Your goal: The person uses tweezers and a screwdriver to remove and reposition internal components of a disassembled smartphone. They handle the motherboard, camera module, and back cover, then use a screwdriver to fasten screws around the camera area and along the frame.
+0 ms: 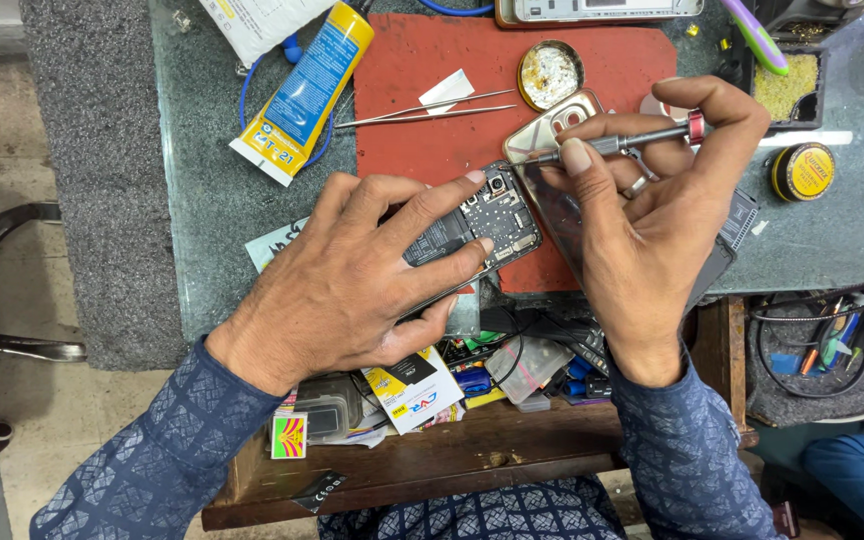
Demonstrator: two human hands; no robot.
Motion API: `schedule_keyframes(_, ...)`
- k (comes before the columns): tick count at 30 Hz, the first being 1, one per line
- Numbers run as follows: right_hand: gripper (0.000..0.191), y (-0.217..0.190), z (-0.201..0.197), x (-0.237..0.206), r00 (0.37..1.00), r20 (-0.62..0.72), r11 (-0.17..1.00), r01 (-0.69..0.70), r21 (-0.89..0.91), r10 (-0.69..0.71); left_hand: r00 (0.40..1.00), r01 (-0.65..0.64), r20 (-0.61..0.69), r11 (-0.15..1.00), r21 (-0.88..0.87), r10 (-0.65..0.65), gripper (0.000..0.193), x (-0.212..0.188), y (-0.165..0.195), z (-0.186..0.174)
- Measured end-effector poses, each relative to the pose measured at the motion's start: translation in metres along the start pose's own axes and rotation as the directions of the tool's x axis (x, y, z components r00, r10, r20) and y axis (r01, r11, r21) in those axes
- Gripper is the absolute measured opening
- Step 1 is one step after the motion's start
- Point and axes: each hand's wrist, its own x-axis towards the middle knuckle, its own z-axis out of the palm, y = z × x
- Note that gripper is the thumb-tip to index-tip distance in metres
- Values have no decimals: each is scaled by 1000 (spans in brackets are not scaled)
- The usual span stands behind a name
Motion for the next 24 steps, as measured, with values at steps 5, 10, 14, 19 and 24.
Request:
schedule_keyframes(5,49,1,0,1,1000,5,1000,-7,-4,7,1000,-2,0,1000,3,2,42,0,0,1)
schedule_keyframes(10,48,2,0,0,1000,10,1000,-6,-11,6,1000,0,0,1000,6,0,42,0,0,1)
schedule_keyframes(14,48,3,-1,-2,999,31,997,45,-57,-43,1000,0,5,1000,12,0,42,0,1,0)
schedule_keyframes(19,48,-6,-6,-3,947,208,856,312,-412,-245,1000,-4,6,1000,16,4,42,0,0,-1)
schedule_keyframes(24,54,-13,-3,13,823,396,577,568,-587,-407,1000,5,13,1000,-6,-5,44,1,1,-1)
